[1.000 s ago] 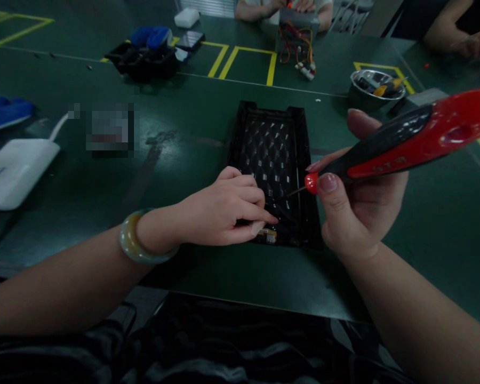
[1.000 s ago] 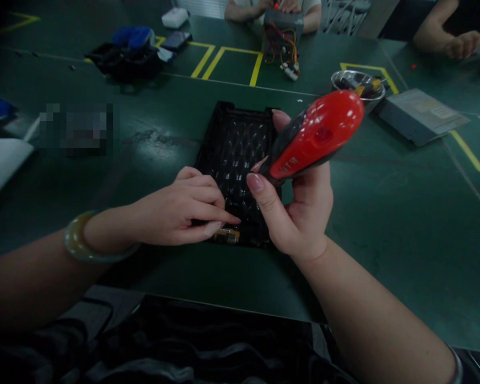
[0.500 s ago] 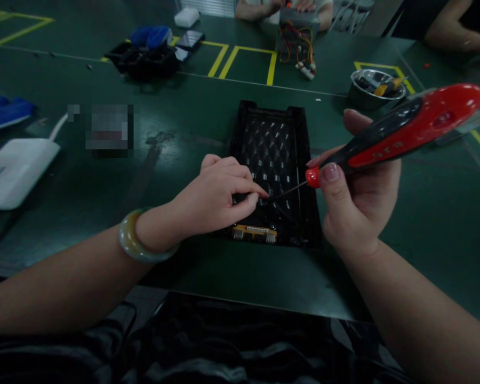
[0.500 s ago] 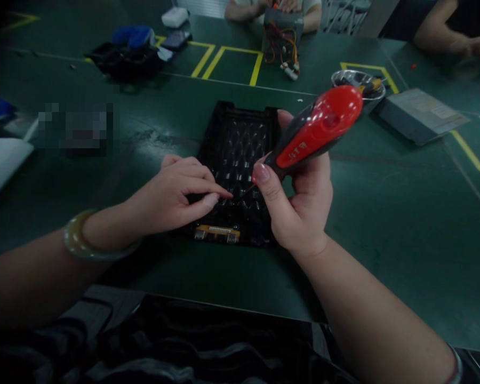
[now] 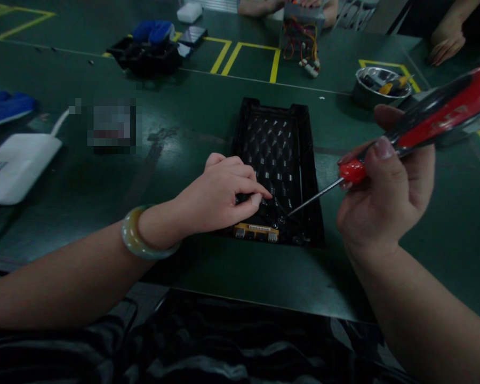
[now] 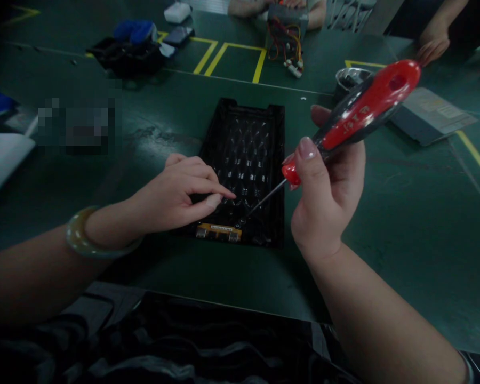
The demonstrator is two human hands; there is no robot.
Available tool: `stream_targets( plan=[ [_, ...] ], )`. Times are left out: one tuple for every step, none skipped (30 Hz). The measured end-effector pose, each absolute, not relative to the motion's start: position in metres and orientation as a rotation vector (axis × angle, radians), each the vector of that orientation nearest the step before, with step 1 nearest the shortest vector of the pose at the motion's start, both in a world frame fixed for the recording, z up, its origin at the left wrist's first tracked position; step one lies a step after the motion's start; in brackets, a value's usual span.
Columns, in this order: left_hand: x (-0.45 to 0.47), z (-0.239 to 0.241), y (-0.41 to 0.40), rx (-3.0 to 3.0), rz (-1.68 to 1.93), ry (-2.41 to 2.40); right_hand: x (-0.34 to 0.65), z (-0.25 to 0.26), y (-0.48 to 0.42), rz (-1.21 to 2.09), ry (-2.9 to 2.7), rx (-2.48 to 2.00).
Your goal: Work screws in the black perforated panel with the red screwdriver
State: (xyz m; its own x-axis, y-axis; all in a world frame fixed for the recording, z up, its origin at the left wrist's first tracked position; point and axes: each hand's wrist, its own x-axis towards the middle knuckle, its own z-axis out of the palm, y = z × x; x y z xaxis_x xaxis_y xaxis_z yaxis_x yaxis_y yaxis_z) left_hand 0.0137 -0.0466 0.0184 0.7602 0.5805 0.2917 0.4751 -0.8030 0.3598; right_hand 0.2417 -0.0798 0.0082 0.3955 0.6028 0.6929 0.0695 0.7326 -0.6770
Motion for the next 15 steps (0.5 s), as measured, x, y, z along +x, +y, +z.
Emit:
stream_targets(
  plan=[
    [0.0137,0.0184,-0.0465,2.693,0.576,0.822,0.2415,0.0089,-0.0806,0.420,-1.097,-0.731],
    [0.0137,0.0183,-0.0465,2.694,0.575,0.820,0.2414,0.0094,-0.0811,0.464,-1.068,-0.759],
    [0.0138,0.0183,-0.0465,2.697,0.573,0.818,0.2415,0.0097,-0.0813,0.501,-1.045,-0.779],
    [0.0138,0.0182,-0.0465,2.701,0.568,0.818,0.2418,0.0097,-0.0812,0.533,-1.027,-0.797],
    [0.0138,0.0182,-0.0465,2.704,0.562,0.818,0.2423,0.0096,-0.0808,0.559,-1.013,-0.813],
    [0.0138,0.0180,-0.0465,2.707,0.558,0.820,0.2429,0.0093,-0.0802,0.577,-1.001,-0.829],
    [0.0138,0.0179,-0.0465,2.710,0.555,0.822,0.2435,0.0090,-0.0795,0.589,-0.990,-0.846],
    [0.0138,0.0178,-0.0464,2.711,0.555,0.824,0.2441,0.0087,-0.0789,0.597,-0.981,-0.863],
    [0.0138,0.0177,-0.0464,2.713,0.556,0.824,0.2445,0.0086,-0.0785,0.603,-0.972,-0.878],
    [0.0138,0.0176,-0.0464,2.716,0.554,0.823,0.2448,0.0086,-0.0783,0.608,-0.967,-0.893],
    [0.0138,0.0176,-0.0464,2.718,0.550,0.821,0.2449,0.0087,-0.0783,0.614,-0.963,-0.907],
    [0.0138,0.0176,-0.0463,2.719,0.545,0.822,0.2449,0.0089,-0.0785,0.621,-0.961,-0.918],
    [0.0138,0.0177,-0.0462,2.720,0.539,0.822,0.2449,0.0092,-0.0787,0.627,-0.959,-0.928],
    [0.0138,0.0177,-0.0461,2.722,0.535,0.822,0.2448,0.0095,-0.0790,0.634,-0.959,-0.937],
    [0.0138,0.0177,-0.0460,2.723,0.532,0.823,0.2447,0.0098,-0.0792,0.639,-0.958,-0.943]
  ],
)
